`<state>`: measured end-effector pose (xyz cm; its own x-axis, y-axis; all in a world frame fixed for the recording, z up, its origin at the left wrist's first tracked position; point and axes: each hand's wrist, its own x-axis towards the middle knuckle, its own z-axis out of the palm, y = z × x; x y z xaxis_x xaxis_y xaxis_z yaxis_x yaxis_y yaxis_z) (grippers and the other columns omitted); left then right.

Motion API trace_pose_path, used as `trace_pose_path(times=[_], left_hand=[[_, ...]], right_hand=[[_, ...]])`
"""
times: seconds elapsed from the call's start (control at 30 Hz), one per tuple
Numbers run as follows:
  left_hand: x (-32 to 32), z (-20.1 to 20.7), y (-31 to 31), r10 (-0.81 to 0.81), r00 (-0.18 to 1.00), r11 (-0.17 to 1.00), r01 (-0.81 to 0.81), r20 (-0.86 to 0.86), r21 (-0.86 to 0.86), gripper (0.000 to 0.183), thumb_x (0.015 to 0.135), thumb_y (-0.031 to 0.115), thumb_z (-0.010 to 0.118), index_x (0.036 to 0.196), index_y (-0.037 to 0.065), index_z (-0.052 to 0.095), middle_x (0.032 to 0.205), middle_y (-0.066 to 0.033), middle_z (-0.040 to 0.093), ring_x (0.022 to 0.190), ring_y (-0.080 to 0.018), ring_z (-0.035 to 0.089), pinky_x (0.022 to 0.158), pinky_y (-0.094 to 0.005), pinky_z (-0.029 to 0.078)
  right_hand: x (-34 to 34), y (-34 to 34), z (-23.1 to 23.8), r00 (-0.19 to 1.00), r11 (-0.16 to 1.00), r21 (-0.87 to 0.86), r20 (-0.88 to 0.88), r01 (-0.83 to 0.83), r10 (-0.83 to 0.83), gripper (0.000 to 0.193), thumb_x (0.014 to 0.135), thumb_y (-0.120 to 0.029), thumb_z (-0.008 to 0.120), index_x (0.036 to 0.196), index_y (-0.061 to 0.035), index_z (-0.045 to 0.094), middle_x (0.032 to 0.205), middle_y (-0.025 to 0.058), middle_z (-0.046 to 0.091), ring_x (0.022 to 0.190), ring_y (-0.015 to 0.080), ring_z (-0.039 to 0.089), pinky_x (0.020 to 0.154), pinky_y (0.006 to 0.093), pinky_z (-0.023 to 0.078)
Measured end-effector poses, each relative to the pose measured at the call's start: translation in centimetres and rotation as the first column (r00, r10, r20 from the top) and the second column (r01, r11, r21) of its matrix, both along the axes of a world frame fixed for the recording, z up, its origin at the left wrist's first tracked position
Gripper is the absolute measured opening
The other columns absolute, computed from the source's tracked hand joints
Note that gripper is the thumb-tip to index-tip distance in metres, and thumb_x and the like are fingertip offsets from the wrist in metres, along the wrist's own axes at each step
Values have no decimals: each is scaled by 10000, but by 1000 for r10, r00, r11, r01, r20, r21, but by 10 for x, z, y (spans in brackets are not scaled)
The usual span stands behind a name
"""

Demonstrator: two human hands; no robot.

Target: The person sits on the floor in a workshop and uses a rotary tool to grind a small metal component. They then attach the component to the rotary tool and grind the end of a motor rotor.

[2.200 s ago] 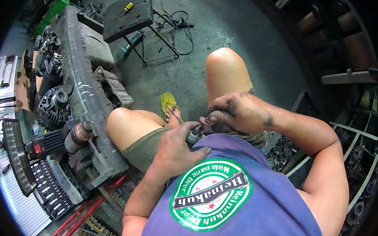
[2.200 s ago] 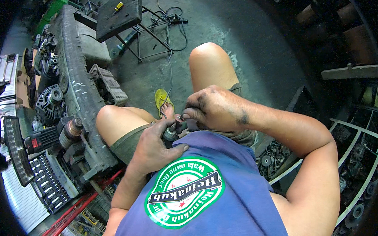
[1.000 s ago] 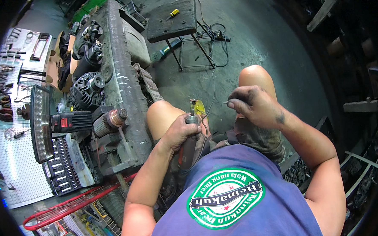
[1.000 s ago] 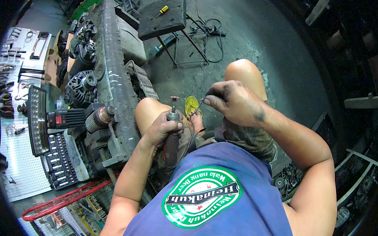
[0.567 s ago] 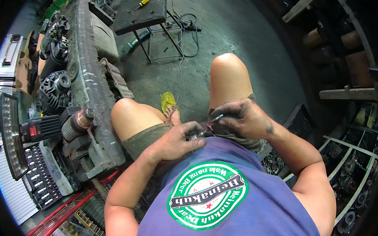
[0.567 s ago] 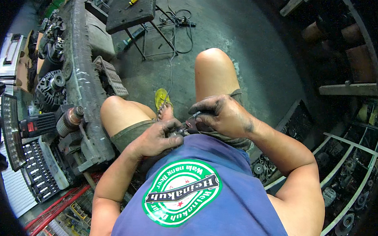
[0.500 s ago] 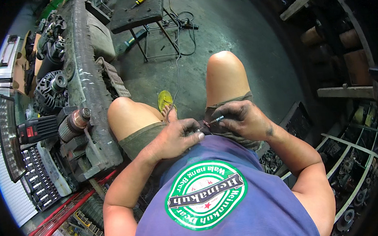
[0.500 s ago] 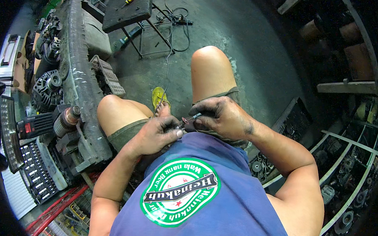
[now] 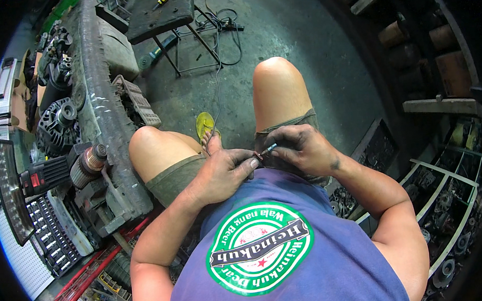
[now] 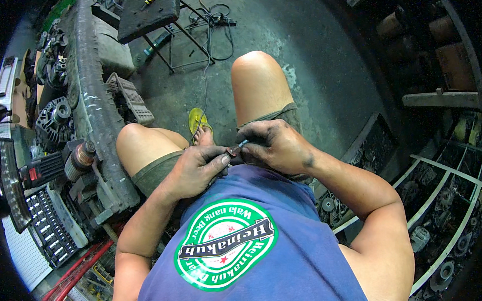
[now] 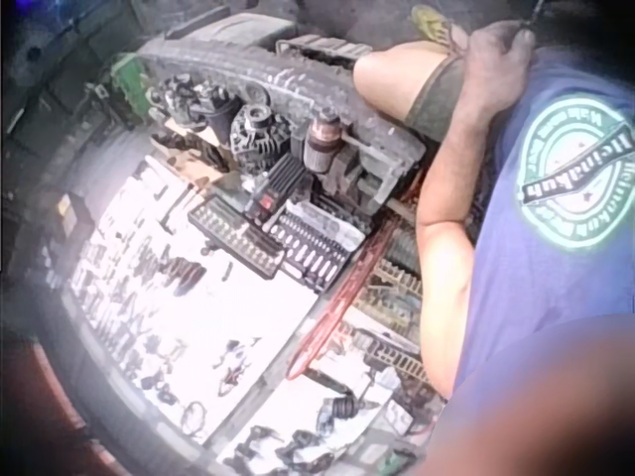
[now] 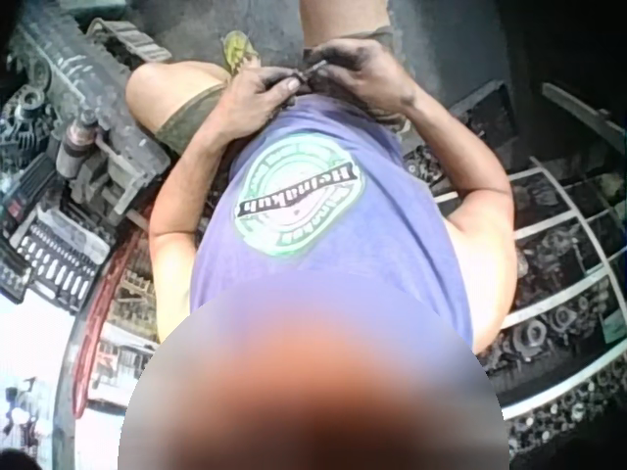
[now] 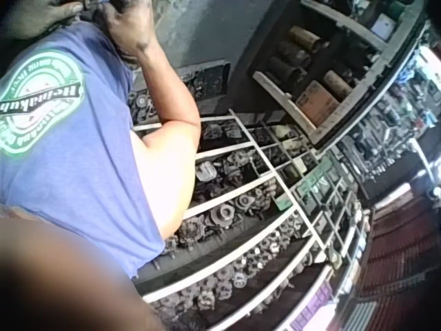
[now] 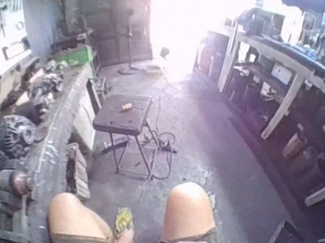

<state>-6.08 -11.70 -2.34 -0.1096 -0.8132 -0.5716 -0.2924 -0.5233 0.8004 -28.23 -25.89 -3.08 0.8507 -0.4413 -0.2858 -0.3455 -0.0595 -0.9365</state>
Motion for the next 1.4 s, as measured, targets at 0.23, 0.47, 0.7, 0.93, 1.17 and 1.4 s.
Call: trace_pose_path(times=[0.23, 0.47, 0.7, 0.93, 1.17, 1.4], left_hand=[[0, -5, 2, 19, 999, 1000, -20, -46, -24, 370, 1108, 273, 630, 1317, -14, 732, 825, -71, 752, 849, -155, 703, 1009, -330, 494], [0, -6, 1, 18, 999, 1000, -18, -45, 3, 373, 1102, 290, 639, 1273, -21, 752, 825, -73, 750, 844, -151, 697, 978, -317, 499], [-1, -4, 2, -19, 999, 997, 16, -51, -70, 343, 1105, 259, 654, 1253, -30, 766, 800, -30, 707, 747, -112, 642, 710, -294, 535], [-1, -1, 0, -36, 998, 999, 34, -58, -36, 303, 1108, 230, 636, 1252, -5, 760, 819, -54, 732, 799, -141, 673, 827, -312, 529], [-2, 2, 0, -11, 997, 1000, 11, -81, 5, 291, 1117, 222, 619, 1239, -4, 755, 818, -63, 737, 825, -157, 688, 878, -317, 533], [-2, -2, 1, -54, 995, 997, 49, -82, -54, 275, 1117, 209, 616, 1197, -13, 754, 831, -64, 733, 815, -158, 680, 847, -321, 535]], right_hand=[[2, -2, -7, 1000, 999, 53, 10, 3, -4, 192, 971, -13, 742, 1163, -4, 741, 1113, 112, 789, 1056, 197, 745, 962, 357, 577], [1, -1, -13, 998, 1000, 15, 62, -6, 5, 195, 976, -24, 747, 1170, -8, 740, 1114, 107, 787, 1049, 198, 745, 955, 362, 584], [0, -2, -8, 997, 998, 48, 68, -32, 29, 184, 978, -23, 753, 1161, -12, 741, 1091, 111, 785, 1029, 201, 746, 938, 355, 588], [-1, -2, -8, 995, 999, 33, 91, -39, 36, 177, 972, -18, 765, 1148, -14, 739, 1057, 99, 787, 994, 190, 748, 902, 353, 598], [-3, -3, -8, 993, 997, 76, 114, -21, 12, 158, 975, -24, 768, 1131, -16, 741, 1034, 98, 785, 959, 189, 749, 866, 355, 601], [-4, -2, -15, 990, 998, 40, 135, -52, 46, 172, 965, -40, 773, 1132, -8, 749, 1022, 129, 793, 941, 215, 766, 847, 367, 607]])
